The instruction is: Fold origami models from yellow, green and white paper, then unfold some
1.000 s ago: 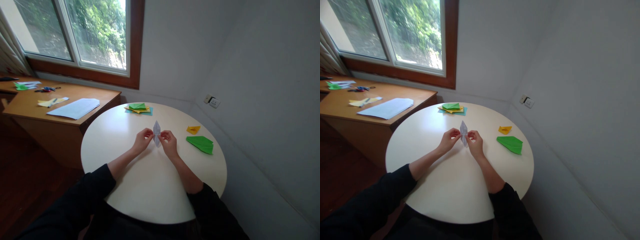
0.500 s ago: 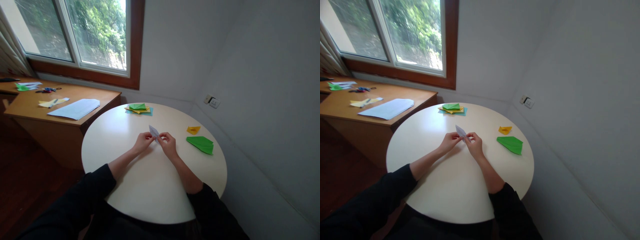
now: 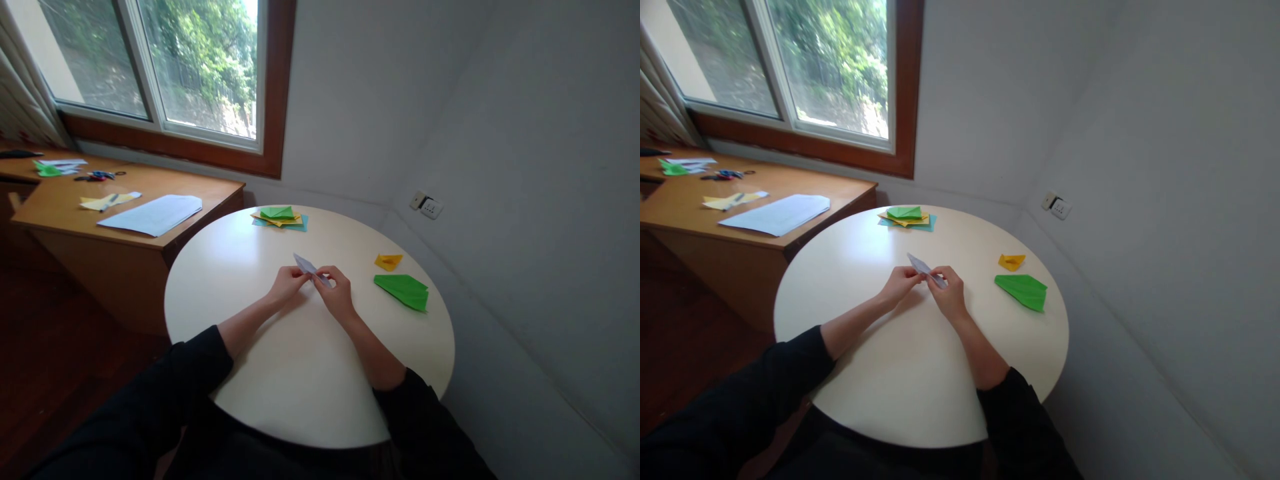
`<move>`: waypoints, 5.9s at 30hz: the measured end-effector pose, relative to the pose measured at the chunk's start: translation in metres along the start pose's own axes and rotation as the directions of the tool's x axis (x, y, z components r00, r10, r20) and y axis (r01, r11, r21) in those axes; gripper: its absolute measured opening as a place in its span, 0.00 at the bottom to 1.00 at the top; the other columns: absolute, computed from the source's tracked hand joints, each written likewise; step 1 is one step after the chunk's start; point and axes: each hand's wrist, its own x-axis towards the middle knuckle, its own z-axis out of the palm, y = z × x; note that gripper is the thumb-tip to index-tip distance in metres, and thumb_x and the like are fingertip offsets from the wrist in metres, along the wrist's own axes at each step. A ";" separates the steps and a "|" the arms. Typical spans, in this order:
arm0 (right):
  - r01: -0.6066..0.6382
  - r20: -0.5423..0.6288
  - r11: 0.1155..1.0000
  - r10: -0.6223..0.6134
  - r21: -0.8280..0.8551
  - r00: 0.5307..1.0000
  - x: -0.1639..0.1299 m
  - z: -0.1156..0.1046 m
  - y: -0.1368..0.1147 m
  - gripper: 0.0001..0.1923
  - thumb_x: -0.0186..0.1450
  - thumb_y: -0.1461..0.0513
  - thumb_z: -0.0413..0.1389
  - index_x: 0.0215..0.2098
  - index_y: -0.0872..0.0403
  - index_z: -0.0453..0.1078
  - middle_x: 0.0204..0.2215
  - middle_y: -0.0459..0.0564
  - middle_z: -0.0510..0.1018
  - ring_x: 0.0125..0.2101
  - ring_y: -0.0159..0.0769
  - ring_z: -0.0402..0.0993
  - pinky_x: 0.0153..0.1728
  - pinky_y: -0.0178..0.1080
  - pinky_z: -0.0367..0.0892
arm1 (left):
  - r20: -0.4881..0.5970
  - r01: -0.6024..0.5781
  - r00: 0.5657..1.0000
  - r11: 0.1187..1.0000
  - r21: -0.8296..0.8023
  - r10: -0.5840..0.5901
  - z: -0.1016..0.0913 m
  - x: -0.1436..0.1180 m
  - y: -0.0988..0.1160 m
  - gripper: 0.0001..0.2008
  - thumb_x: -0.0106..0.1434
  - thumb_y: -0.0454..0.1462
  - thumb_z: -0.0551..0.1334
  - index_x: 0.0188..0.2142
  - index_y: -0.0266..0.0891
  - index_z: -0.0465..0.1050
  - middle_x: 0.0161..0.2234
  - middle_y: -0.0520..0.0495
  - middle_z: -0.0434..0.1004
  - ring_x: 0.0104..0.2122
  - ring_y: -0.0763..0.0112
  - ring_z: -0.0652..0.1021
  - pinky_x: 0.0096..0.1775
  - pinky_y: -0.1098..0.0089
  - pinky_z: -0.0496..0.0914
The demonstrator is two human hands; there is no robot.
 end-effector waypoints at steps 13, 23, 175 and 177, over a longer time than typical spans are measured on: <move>0.127 0.013 0.990 -0.127 -0.063 0.992 0.002 -0.001 0.007 0.02 0.55 0.65 0.55 0.26 0.51 0.67 0.30 0.48 0.72 0.35 0.36 0.70 0.38 0.41 0.67 | 0.104 0.155 0.986 0.947 -0.281 -0.131 0.001 0.000 0.003 0.06 0.46 0.35 0.63 0.24 0.34 0.76 0.28 0.43 0.78 0.31 0.69 0.75 0.39 0.66 0.68; 0.185 0.051 0.948 -0.177 -0.261 0.983 0.000 -0.001 0.006 0.02 0.57 0.64 0.55 0.29 0.50 0.69 0.33 0.48 0.77 0.37 0.39 0.72 0.40 0.44 0.62 | 0.088 0.104 0.992 0.963 -0.249 -0.085 0.002 -0.001 0.001 0.13 0.46 0.40 0.66 0.29 0.32 0.76 0.29 0.43 0.78 0.32 0.67 0.76 0.41 0.63 0.68; -0.252 -0.063 0.871 0.306 0.422 0.950 0.006 0.007 0.016 0.12 0.50 0.57 0.60 0.28 0.53 0.63 0.23 0.43 0.70 0.25 0.30 0.70 0.29 0.34 0.67 | 0.044 0.091 0.996 0.941 -0.325 -0.081 0.004 -0.005 0.008 0.19 0.42 0.39 0.69 0.26 0.37 0.58 0.22 0.56 0.69 0.26 0.77 0.72 0.37 0.67 0.68; -0.247 -0.063 0.872 0.301 0.423 0.952 0.005 0.007 0.016 0.12 0.50 0.58 0.60 0.28 0.53 0.64 0.23 0.43 0.70 0.25 0.30 0.70 0.29 0.34 0.67 | 0.074 0.096 0.994 0.956 -0.279 -0.078 0.004 -0.005 0.008 0.17 0.43 0.41 0.68 0.23 0.35 0.60 0.21 0.55 0.68 0.25 0.78 0.71 0.37 0.68 0.68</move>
